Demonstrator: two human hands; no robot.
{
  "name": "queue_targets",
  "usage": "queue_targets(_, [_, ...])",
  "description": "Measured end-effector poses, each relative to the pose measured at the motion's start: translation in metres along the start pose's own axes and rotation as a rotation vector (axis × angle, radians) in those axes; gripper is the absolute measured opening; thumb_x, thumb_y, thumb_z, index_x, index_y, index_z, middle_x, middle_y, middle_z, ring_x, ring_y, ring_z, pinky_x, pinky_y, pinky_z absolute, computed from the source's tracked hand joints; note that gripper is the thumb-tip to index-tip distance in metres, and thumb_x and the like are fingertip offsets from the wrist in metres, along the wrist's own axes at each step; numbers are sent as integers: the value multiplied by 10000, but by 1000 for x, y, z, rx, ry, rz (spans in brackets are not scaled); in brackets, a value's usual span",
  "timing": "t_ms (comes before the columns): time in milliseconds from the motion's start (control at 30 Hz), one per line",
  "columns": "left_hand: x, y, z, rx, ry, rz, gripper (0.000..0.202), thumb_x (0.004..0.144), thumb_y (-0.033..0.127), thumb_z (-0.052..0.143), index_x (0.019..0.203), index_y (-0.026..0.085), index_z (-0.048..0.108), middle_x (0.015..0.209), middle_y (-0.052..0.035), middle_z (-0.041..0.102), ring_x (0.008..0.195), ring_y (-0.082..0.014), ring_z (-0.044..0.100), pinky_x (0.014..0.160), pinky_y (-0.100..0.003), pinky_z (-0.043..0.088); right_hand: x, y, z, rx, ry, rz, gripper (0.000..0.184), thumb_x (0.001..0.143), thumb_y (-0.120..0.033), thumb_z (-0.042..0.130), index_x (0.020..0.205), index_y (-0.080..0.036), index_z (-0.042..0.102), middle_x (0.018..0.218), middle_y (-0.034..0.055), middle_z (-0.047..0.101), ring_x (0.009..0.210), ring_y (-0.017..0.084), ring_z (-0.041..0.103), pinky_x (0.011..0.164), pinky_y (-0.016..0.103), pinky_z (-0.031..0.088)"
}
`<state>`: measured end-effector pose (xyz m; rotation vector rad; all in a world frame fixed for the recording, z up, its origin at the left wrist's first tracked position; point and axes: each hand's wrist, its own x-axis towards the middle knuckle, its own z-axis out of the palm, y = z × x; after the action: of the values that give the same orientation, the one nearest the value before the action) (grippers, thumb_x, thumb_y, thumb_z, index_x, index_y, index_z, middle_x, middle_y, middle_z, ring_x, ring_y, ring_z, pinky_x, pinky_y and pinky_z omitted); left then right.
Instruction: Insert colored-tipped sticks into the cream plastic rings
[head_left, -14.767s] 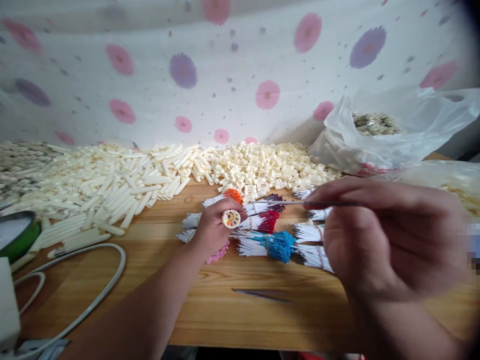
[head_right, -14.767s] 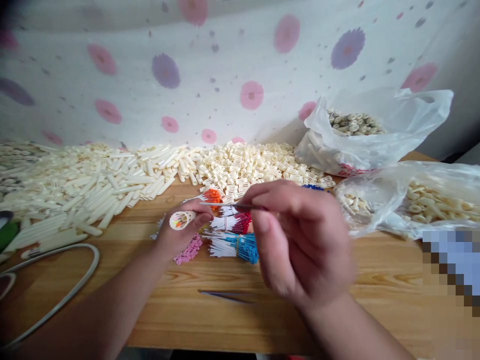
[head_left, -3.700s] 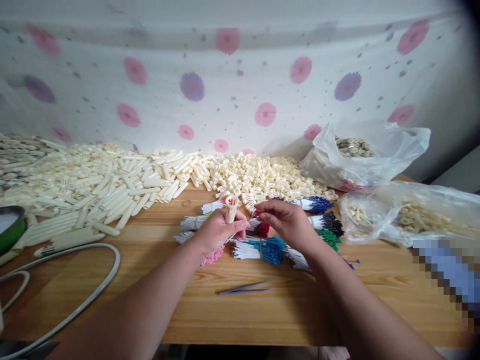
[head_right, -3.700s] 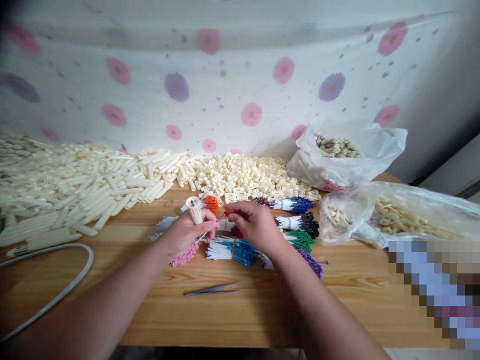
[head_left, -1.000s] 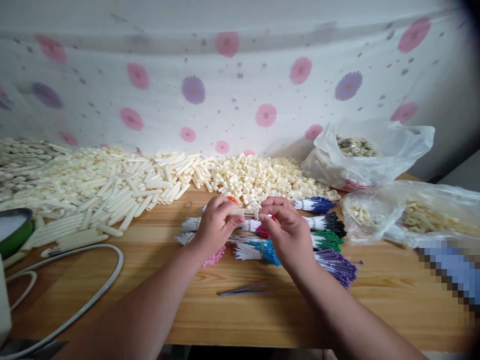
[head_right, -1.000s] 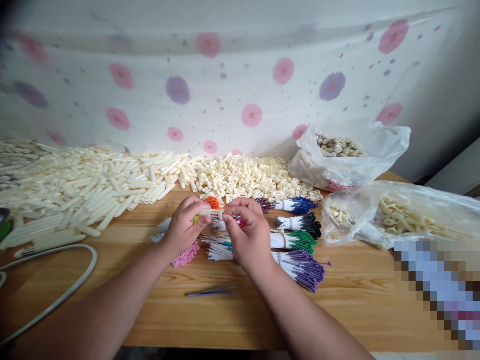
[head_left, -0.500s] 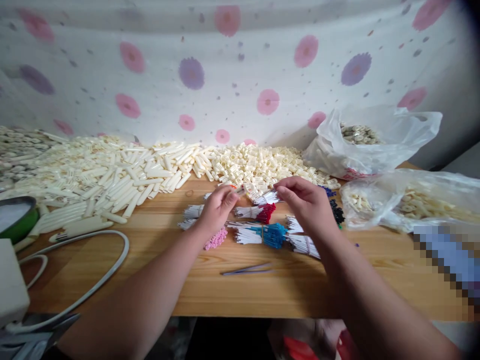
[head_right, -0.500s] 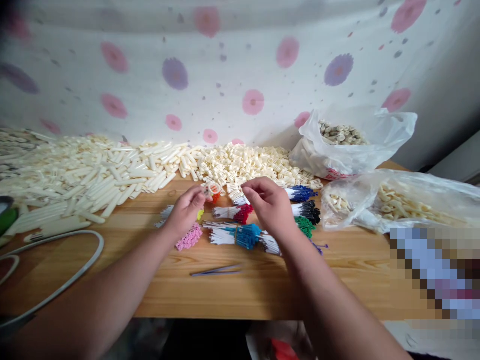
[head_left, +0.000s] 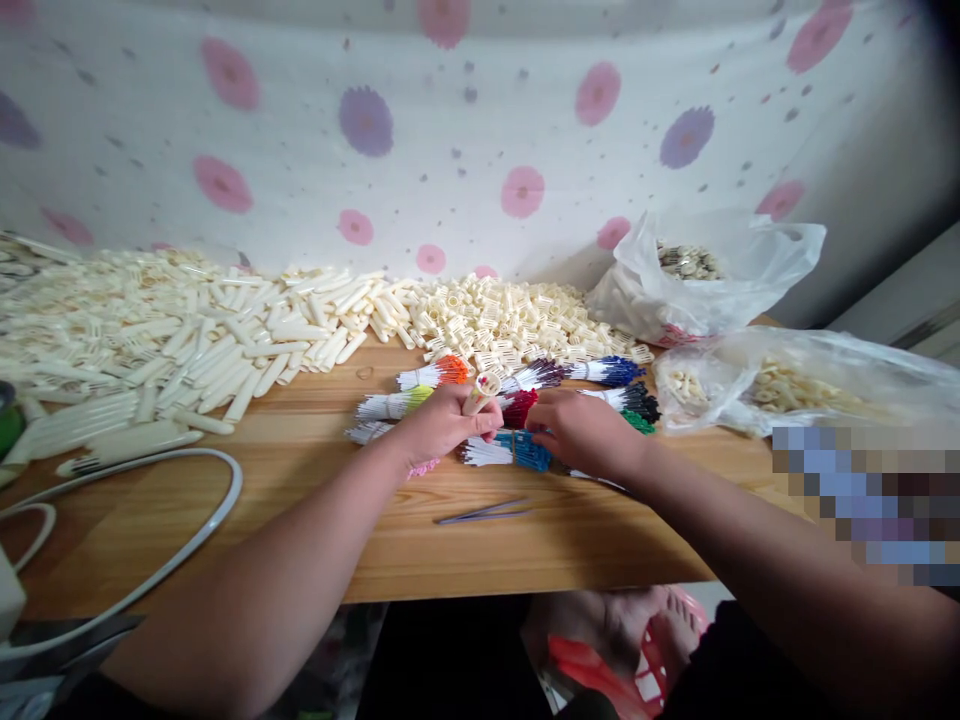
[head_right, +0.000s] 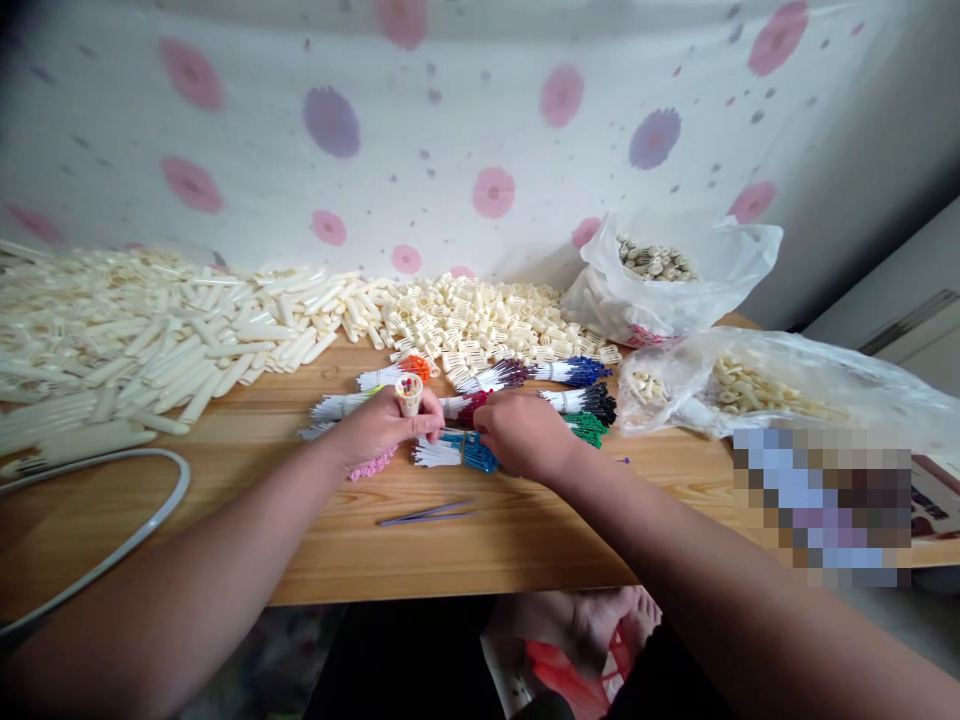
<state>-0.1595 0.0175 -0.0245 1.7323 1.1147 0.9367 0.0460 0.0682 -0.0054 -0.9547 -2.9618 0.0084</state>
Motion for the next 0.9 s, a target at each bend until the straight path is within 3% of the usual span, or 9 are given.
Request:
queue_targets(133, [-1, 4, 2, 12, -72, -81, 172, 810, 304, 583, 776, 161, 671, 762, -22, 664, 611, -111, 548, 548, -227, 397, -1, 5, 6, -35, -36, 17, 111, 802, -213, 571, 853, -180, 664, 863, 69, 669, 763, 196, 622, 610, 259, 371])
queue_targets(267, [0, 5, 5, 17, -164, -152, 145, 760, 242, 632, 869, 175, 700, 928, -51, 714, 843, -177, 637, 722, -282, 463, -1, 6, 13, -33, -10, 32, 150, 840, -234, 515, 829, -182, 654, 857, 66, 677, 771, 187, 621, 633, 260, 379])
queue_targets(400, [1, 2, 6, 40, -209, -167, 143, 756, 247, 638, 861, 171, 699, 936, -55, 721, 894, -197, 645, 780, -306, 466, 1, 2, 16, -90, 31, 49, 177, 855, -214, 473, 800, -171, 636, 861, 76, 676, 764, 197, 625, 599, 269, 368])
queue_targets(533, [1, -4, 6, 48, -181, -125, 136, 725, 280, 674, 809, 178, 706, 869, -36, 723, 830, -195, 653, 719, -282, 474, -7, 10, 6, -138, 27, 55, 184, 871, -189, 446, 808, -162, 616, 849, 89, 673, 704, 193, 622, 551, 272, 339])
queue_targets(667, [1, -2, 7, 60, -161, -138, 136, 704, 281, 694, 800, 186, 708, 853, -26, 720, 802, -188, 652, 681, -269, 476, -25, 37, -18, -178, 30, 104, 149, 857, -154, 465, 798, -180, 599, 769, 59, 666, 611, 171, 584, 516, 273, 292])
queue_targets(767, [1, 3, 6, 7, -33, -139, 134, 752, 279, 646, 812, 168, 693, 859, -46, 713, 766, -167, 645, 668, -267, 477, -34, 50, -35, -109, 89, 50, 129, 849, -144, 489, 775, -184, 587, 756, 39, 630, 615, 145, 549, 539, 260, 309])
queue_targets(833, [1, 6, 6, -13, 130, -84, 166, 791, 299, 596, 776, 152, 671, 787, -42, 692, 668, -136, 610, 622, -256, 464, -32, 45, -41, 7, 144, -53, 140, 872, -161, 479, 780, -182, 581, 760, 27, 599, 624, 124, 527, 570, 246, 338])
queue_targets(900, [1, 6, 7, -1, 209, -68, 184, 791, 314, 590, 769, 146, 661, 724, -29, 665, 597, -118, 562, 574, -247, 439, -24, 32, -41, 111, 173, -154, 150, 895, -176, 463, 809, -183, 585, 774, 19, 578, 636, 112, 519, 594, 233, 358])
